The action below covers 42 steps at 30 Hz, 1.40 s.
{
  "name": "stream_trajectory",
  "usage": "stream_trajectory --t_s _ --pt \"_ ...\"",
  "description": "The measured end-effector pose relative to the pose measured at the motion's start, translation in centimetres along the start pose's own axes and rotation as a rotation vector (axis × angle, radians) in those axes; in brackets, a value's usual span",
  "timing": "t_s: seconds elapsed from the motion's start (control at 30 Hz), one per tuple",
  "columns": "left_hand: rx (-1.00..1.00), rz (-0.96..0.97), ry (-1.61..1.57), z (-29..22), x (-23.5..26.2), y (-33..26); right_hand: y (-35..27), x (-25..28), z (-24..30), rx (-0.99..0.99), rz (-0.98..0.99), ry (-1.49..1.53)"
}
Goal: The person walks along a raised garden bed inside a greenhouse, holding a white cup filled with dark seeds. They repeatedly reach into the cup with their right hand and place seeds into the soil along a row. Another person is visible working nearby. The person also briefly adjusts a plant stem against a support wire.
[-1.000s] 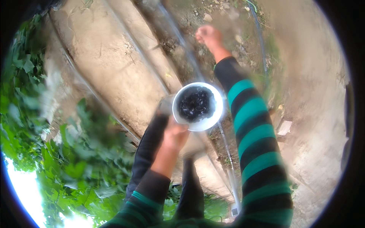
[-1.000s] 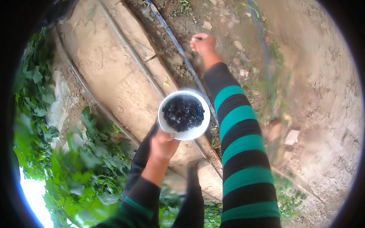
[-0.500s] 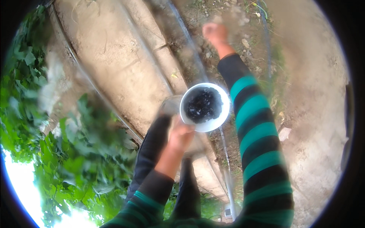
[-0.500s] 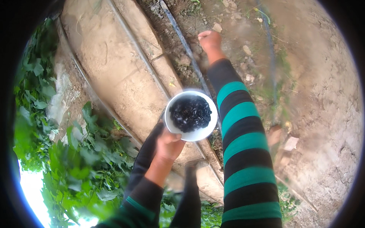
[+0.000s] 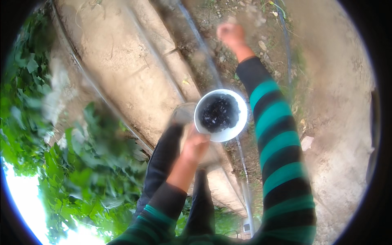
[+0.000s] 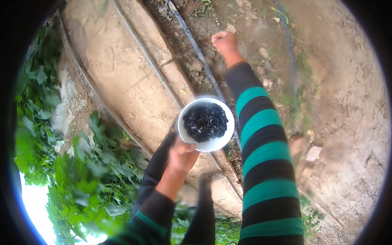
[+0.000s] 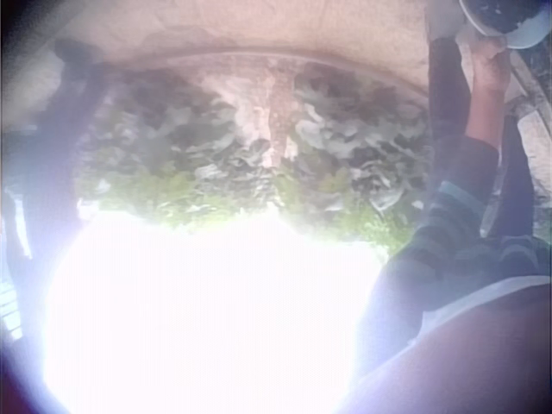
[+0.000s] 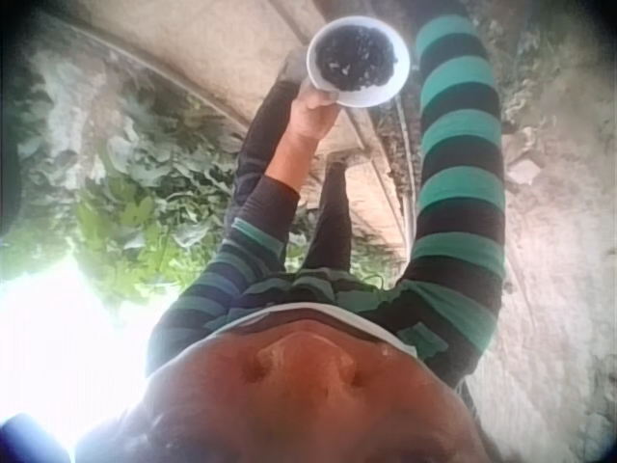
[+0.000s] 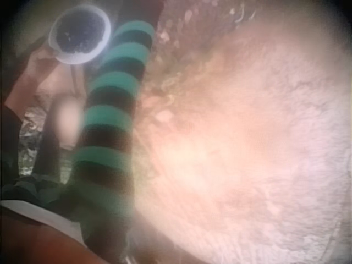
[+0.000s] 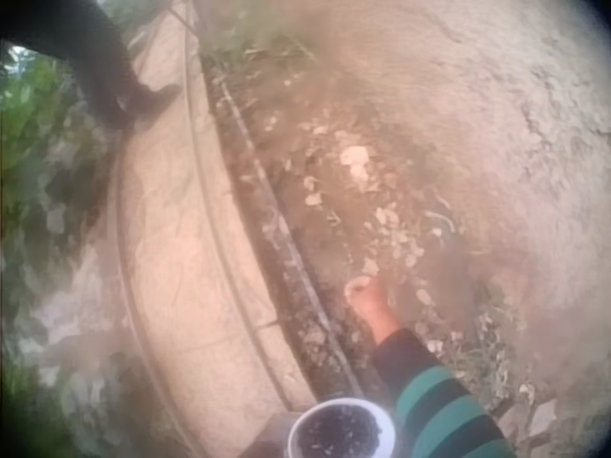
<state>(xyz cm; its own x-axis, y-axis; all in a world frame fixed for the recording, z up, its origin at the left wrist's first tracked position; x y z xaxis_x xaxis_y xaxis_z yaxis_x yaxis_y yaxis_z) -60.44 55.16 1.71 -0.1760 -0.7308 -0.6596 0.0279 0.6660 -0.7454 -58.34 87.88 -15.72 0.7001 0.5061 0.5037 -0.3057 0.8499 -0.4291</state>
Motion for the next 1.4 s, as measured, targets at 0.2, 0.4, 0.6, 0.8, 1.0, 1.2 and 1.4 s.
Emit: stream_trajectory --t_s 0.2,0.4,0.6,0.8,1.0,1.2,1.4 --pt "-0.009 0.037 0.009 0.3 0.0 -1.3 -1.0 0.1 1.6 0.048 0.056 0.003" --pt "-0.001 0.010 -0.001 0.5 0.4 -1.5 -0.7 -0.4 1.7 0.056 0.041 -0.248" --pt "0.000 0.006 0.003 0.2 0.3 -1.2 -0.7 -0.7 2.4 0.047 0.080 -0.313" --pt "0.003 0.006 -0.005 0.2 0.2 -1.1 -0.9 -0.3 2.8 0.051 0.031 -0.320" --pt "0.032 -0.001 -0.012 0.4 0.4 -1.1 -1.0 0.9 0.0 -0.101 0.068 0.067" --pt "0.006 0.010 0.002 0.1 0.2 -1.0 -2.9 0.7 -5.2 -0.342 0.120 0.466" --pt "-0.025 0.022 0.010 -0.3 0.2 -0.9 -12.7 1.1 -5.3 -0.231 0.060 0.675"
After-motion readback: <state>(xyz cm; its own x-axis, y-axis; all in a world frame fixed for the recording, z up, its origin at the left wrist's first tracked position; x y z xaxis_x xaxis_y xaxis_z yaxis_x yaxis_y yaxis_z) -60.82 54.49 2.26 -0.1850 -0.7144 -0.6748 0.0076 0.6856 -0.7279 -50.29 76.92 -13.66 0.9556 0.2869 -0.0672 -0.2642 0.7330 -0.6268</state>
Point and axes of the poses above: each hand's wrist, its own y-axis towards the middle knuckle, its own x-axis out of the back of the hand, z = x × y, the point moved 8 cm from there along y, towards the middle knuckle, and after that the axes turned 2 degrees about x, right-handed, at the moved point
